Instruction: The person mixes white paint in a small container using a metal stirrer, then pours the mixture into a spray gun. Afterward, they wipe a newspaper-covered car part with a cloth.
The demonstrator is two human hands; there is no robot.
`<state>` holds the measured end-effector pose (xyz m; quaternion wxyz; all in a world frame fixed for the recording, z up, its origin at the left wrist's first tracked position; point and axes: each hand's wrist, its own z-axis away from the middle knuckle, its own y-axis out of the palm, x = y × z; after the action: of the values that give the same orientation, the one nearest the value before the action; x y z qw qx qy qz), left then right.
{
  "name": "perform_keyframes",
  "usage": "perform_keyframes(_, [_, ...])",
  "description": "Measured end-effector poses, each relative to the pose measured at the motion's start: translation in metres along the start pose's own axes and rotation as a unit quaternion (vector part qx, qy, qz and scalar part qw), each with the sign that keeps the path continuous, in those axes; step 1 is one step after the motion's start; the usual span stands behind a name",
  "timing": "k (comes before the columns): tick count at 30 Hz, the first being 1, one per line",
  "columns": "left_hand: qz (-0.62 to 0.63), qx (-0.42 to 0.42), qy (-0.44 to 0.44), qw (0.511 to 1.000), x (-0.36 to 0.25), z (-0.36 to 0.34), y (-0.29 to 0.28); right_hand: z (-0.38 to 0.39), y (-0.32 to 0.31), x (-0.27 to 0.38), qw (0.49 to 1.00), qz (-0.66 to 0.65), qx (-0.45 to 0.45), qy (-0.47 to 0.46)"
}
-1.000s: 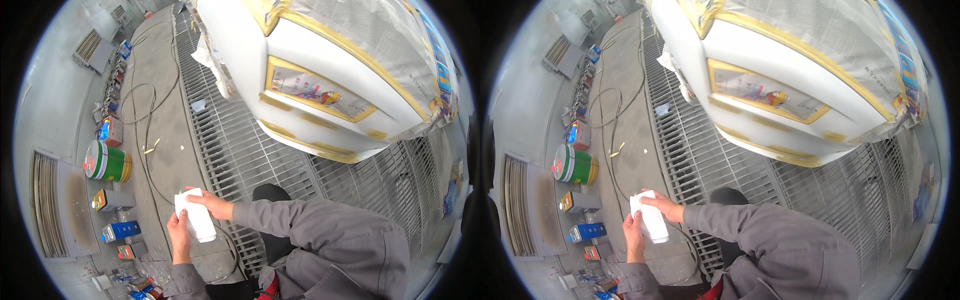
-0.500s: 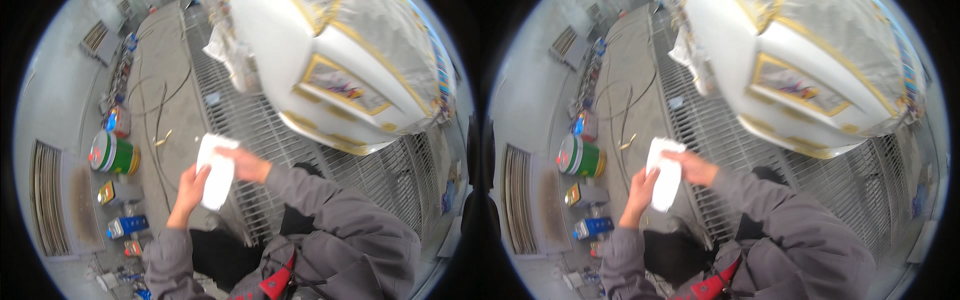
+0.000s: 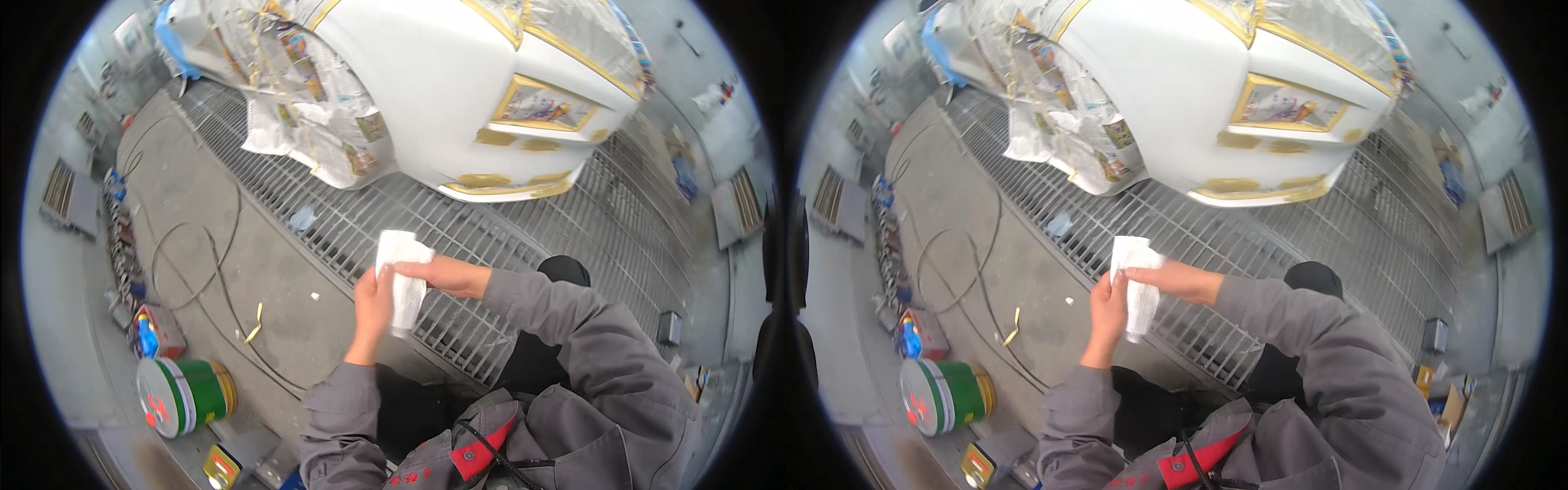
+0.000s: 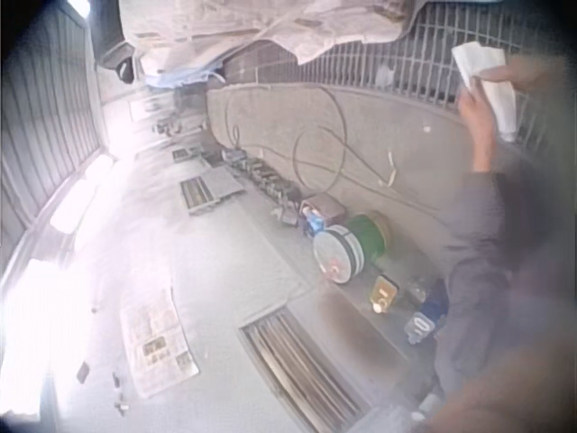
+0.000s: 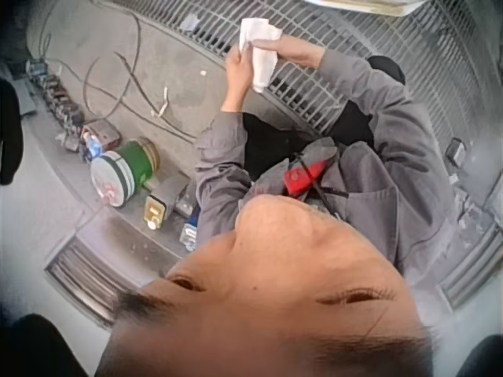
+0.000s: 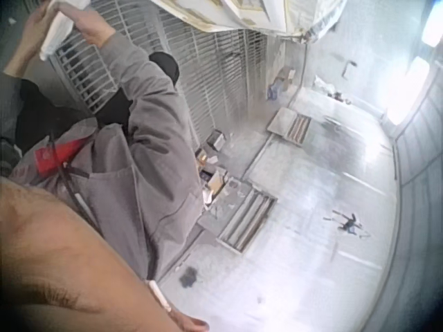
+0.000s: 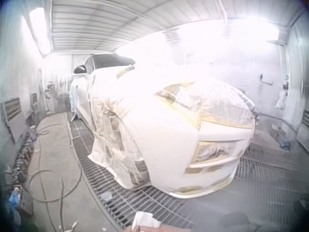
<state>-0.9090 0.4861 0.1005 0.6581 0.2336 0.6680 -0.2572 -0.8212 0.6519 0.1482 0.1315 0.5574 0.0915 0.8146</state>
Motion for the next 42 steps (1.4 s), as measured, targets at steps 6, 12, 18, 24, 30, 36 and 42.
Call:
perform_keyframes(6, [0.171, -0.09, -0.003, 0.981, -0.007, -0.001, 0.022, 0.003, 0.015, 0.03, 0.989, 0.085, -0.12, 0.016])
perform_keyframes(12, [0.148, -0.11, 0.019, 0.983, -0.016, -0.017, 0.017, 0.005, 0.017, 0.044, 0.96, 0.238, -0.145, -0.012])
perform_keyframes(18, [0.079, -0.171, -0.009, 0.982, -0.002, -0.006, -0.001, -0.019, 0.032, -0.018, 0.98, 0.086, -0.168, -0.063])
perform_keyframes(24, [-0.03, -0.146, 0.016, 0.989, -0.013, -0.008, -0.039, -0.049, 0.019, -0.029, 0.969, -0.198, 0.142, 0.028])
perform_keyframes(30, [-0.03, -0.164, -0.08, 0.983, -0.074, -0.043, -0.036, -0.068, -0.015, 0.028, 0.987, -0.136, 0.078, -0.041])
perform_keyframes(36, [0.053, -0.079, -0.059, 0.994, -0.089, -0.07, -0.051, -0.094, -0.051, 0.089, 0.93, -0.314, 0.185, -0.037])
perform_keyframes(42, [0.062, 0.001, -0.091, 0.994, -0.06, -0.089, -0.092, -0.108, -0.053, 0.07, 0.961, -0.228, 0.146, 0.064])
